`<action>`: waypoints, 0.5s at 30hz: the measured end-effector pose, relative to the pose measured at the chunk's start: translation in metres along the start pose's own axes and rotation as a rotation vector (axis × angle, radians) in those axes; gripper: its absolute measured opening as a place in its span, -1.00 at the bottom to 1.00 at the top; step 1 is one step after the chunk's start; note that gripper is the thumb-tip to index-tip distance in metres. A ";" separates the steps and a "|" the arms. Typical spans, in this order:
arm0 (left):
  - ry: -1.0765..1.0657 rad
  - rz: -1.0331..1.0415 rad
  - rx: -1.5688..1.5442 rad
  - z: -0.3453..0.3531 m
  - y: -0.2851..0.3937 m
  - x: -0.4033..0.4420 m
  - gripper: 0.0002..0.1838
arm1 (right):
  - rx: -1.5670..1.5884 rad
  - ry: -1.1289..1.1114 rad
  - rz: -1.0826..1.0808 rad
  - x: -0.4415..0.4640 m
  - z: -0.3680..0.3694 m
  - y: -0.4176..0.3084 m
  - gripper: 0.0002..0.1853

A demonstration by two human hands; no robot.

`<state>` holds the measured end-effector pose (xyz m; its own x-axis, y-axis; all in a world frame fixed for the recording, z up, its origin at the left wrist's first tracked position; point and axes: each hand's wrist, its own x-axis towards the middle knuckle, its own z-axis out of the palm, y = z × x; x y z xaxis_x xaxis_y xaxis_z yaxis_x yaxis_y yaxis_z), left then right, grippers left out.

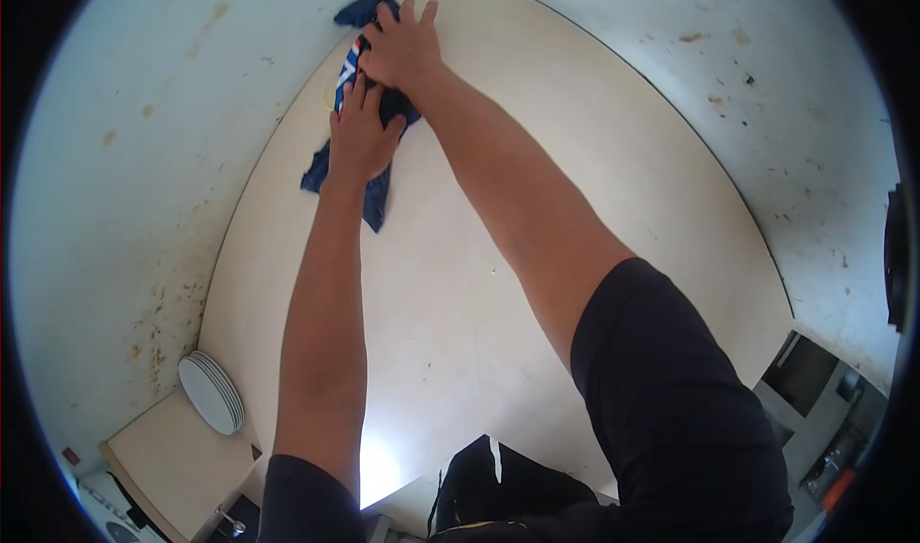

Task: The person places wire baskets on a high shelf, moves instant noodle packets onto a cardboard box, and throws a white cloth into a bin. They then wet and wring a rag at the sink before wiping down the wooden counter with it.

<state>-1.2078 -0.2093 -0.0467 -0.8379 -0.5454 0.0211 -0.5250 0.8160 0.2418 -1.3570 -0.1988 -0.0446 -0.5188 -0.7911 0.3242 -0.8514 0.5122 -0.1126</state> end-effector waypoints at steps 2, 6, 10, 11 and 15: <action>-0.032 -0.015 0.033 0.001 0.020 0.028 -0.34 | -0.056 0.022 0.052 0.008 0.000 0.032 -0.52; -0.039 -0.041 0.053 0.009 0.039 0.058 -0.44 | -0.168 -0.207 -0.053 0.006 -0.034 0.093 -0.41; -0.169 -0.046 0.026 -0.006 0.049 0.078 -0.44 | -0.245 -0.199 -0.232 -0.009 -0.057 0.139 -0.38; -0.204 -0.062 -0.032 -0.005 0.046 0.086 -0.43 | -0.207 0.007 -0.275 -0.018 -0.039 0.151 -0.47; -0.211 0.023 -0.481 0.008 0.039 0.087 -0.36 | 0.114 0.002 -0.203 -0.051 -0.021 0.182 -0.48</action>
<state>-1.3021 -0.2231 -0.0431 -0.8862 -0.4375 -0.1525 -0.4200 0.6199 0.6628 -1.4836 -0.0582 -0.0619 -0.3360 -0.8731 0.3533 -0.9415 0.3014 -0.1505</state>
